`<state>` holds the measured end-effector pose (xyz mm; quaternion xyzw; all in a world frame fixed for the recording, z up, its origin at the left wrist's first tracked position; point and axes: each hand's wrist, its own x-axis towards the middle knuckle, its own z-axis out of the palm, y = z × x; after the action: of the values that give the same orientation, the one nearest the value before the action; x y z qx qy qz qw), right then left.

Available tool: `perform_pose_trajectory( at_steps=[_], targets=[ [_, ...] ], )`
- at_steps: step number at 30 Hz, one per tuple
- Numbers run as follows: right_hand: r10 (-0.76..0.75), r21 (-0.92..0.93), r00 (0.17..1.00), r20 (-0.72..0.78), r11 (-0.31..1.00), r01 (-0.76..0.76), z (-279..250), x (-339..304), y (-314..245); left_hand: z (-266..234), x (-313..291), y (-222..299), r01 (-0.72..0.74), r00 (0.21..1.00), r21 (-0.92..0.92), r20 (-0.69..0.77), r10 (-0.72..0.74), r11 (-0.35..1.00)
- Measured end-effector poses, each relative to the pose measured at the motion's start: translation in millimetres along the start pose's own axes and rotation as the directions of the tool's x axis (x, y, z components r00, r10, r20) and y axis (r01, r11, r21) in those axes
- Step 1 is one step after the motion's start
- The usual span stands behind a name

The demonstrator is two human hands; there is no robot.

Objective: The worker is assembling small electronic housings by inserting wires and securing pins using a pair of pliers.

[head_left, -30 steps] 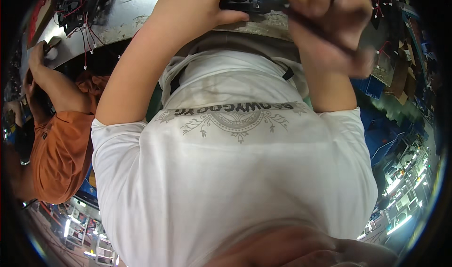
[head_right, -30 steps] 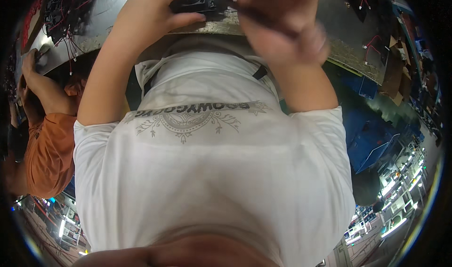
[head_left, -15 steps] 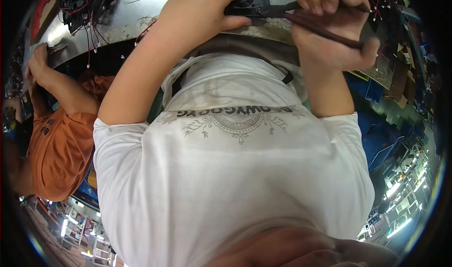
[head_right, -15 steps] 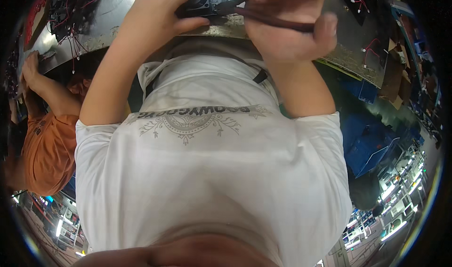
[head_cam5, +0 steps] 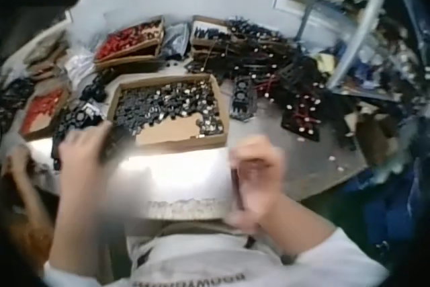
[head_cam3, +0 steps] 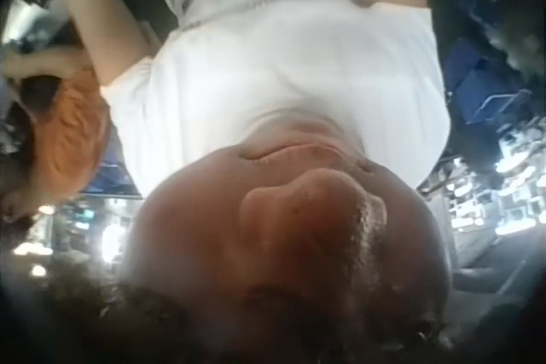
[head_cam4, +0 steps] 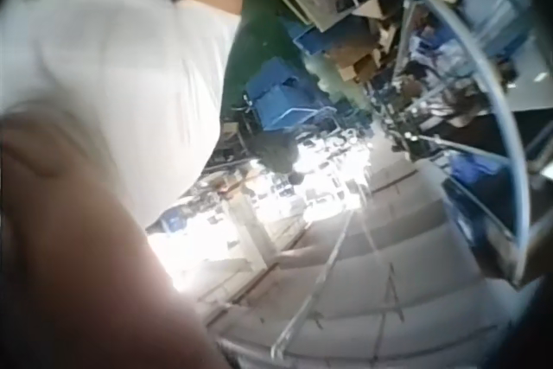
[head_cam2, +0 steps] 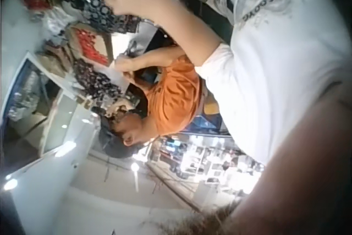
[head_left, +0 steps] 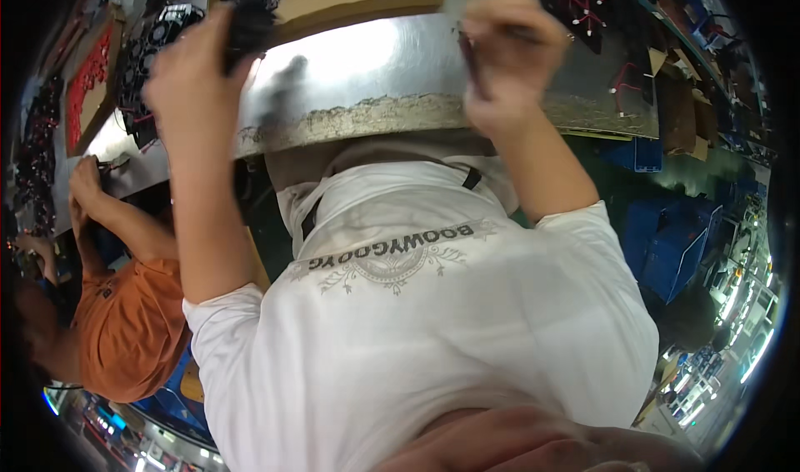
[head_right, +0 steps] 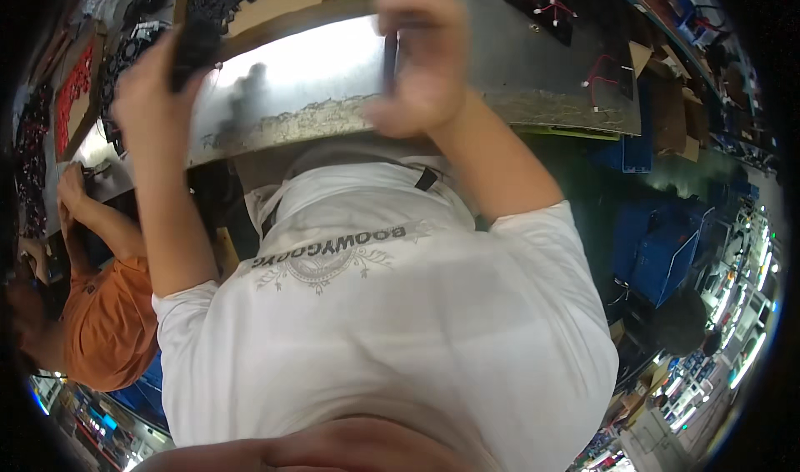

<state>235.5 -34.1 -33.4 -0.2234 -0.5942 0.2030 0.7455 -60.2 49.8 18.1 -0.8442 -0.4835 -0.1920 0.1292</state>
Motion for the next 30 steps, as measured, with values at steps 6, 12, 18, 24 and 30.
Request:
perform_pose_trajectory(
  at_steps=[6, 12, 18, 24, 30],
  targets=[
    [0.297, -0.817, 0.831, 0.471, 0.502, 0.284, -61, 31, 25, -11, -10, -36, 0.147, 0.938, 0.140, -0.333, -0.093, 0.979],
    [0.453, -0.835, 0.765, 0.458, -0.077, 0.545, -100, 81, 60, 12, -32, 25, -0.035, 0.998, -0.167, -0.062, 0.025, 0.985],
    [0.439, -0.749, 0.633, 0.637, 0.160, 0.643, -115, 91, 62, 18, -34, 49, -0.159, 0.985, -0.377, -0.130, 0.118, 0.912],
    [-0.003, -0.617, 0.628, 0.778, 0.182, 0.766, -76, 53, -22, 9, -50, 76, 0.531, 0.848, -0.848, 0.531, -0.005, -0.010],
    [-0.217, -0.375, 0.476, 0.852, 0.381, 0.845, 8, -10, -57, 2, -21, 96, 0.812, 0.535, -0.364, 0.778, 0.330, -0.456]
  ],
)
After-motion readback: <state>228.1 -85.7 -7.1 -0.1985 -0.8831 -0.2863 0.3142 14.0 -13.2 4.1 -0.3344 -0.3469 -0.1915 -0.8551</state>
